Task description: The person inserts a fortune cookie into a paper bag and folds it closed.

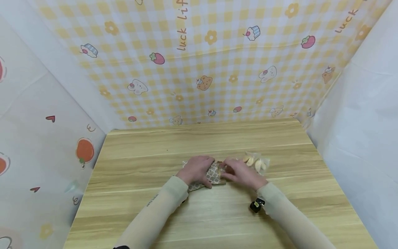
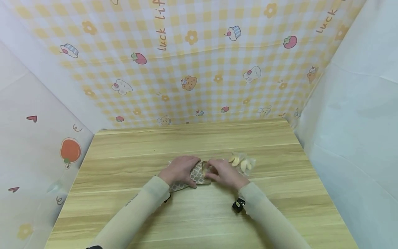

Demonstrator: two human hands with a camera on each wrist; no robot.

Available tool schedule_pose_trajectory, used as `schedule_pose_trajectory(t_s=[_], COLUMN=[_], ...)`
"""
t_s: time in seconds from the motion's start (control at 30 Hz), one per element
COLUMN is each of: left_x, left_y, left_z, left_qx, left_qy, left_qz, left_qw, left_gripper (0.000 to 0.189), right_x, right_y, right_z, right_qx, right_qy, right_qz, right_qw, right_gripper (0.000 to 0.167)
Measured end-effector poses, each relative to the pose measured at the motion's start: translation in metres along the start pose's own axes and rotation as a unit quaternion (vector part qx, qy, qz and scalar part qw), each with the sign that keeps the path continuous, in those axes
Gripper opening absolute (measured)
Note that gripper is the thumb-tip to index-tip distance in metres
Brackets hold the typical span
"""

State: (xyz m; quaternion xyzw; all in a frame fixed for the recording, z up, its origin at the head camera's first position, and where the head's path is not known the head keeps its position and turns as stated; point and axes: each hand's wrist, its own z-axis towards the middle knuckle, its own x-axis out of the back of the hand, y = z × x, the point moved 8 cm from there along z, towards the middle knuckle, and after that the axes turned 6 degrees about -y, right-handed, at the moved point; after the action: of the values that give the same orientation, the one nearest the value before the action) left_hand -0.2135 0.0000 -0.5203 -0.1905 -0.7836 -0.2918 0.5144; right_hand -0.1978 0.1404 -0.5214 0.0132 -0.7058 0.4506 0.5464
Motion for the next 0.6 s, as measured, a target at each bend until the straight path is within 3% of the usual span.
schedule_pose_trajectory(t_s=[0.27, 0.6], left_x=[-0.0009, -0.001], left_y=[0.0004, 0.0013], left_z=[-0.0021, -0.0038], left_qx=[-0.001, -0.004], left_qy=[0.004, 0.009], left_qz=[-0.005, -0.009], left_qw=[1.0, 0.9999], left_gripper=[0.104, 0.098], right_x=[-0.0032, -0.0069], right_y=[-0.008, -0.0072], right_z=[0.0028, 0.0036], right_qx=[0.053, 0.068], right_qy=[0.021, 0.046], right_qz=[0.005, 0.011], right_qw=[0.9984, 0.9965], right_gripper=[0.028, 0.023])
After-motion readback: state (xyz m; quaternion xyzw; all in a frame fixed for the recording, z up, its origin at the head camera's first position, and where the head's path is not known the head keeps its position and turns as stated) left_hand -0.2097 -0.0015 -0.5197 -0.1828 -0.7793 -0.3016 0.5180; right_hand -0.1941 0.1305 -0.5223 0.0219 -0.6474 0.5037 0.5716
